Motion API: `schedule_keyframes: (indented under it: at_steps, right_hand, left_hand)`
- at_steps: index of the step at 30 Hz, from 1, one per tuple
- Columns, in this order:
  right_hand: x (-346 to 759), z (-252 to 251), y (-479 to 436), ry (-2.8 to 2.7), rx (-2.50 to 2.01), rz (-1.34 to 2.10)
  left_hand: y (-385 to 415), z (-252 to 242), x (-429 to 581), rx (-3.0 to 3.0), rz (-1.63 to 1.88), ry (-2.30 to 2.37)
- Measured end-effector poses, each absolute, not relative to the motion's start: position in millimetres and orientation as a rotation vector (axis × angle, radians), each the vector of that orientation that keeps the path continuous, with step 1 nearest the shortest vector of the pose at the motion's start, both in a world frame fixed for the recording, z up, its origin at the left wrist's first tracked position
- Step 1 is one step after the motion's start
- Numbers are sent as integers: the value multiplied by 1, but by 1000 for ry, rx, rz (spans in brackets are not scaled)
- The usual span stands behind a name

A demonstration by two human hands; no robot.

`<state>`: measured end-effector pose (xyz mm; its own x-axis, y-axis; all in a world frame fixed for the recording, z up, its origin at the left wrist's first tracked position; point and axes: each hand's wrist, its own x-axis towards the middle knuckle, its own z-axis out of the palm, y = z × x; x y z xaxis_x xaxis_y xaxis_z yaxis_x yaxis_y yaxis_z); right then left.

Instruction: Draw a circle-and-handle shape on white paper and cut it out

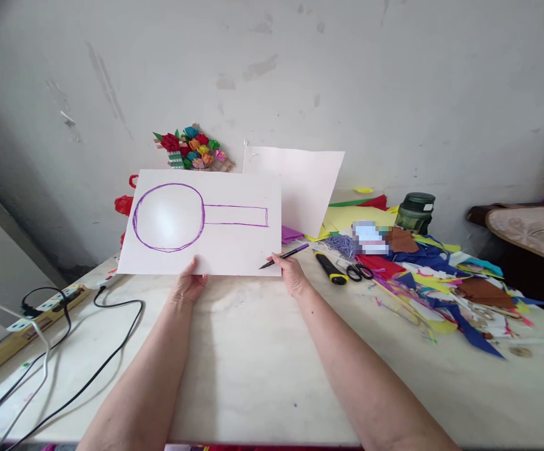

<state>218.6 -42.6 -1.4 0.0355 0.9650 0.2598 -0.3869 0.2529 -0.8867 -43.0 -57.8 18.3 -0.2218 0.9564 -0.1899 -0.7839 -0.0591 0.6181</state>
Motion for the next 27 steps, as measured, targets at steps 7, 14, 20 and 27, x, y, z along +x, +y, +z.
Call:
schedule_keyframes:
  at_steps: [7,14,20,27]
  right_hand:
    - [216,2,-44,-944,-733,1221]
    - [218,2,-46,-870,-718,1304]
    - [218,-1,-44,-887,-722,1287]
    - [216,0,-46,-871,-725,1292]
  left_hand:
    - [-56,16,-43,345,1623,718]
    - [-58,16,-41,374,1615,711]
    - [-57,15,-42,381,1614,731]
    - [-53,13,-44,383,1619,734]
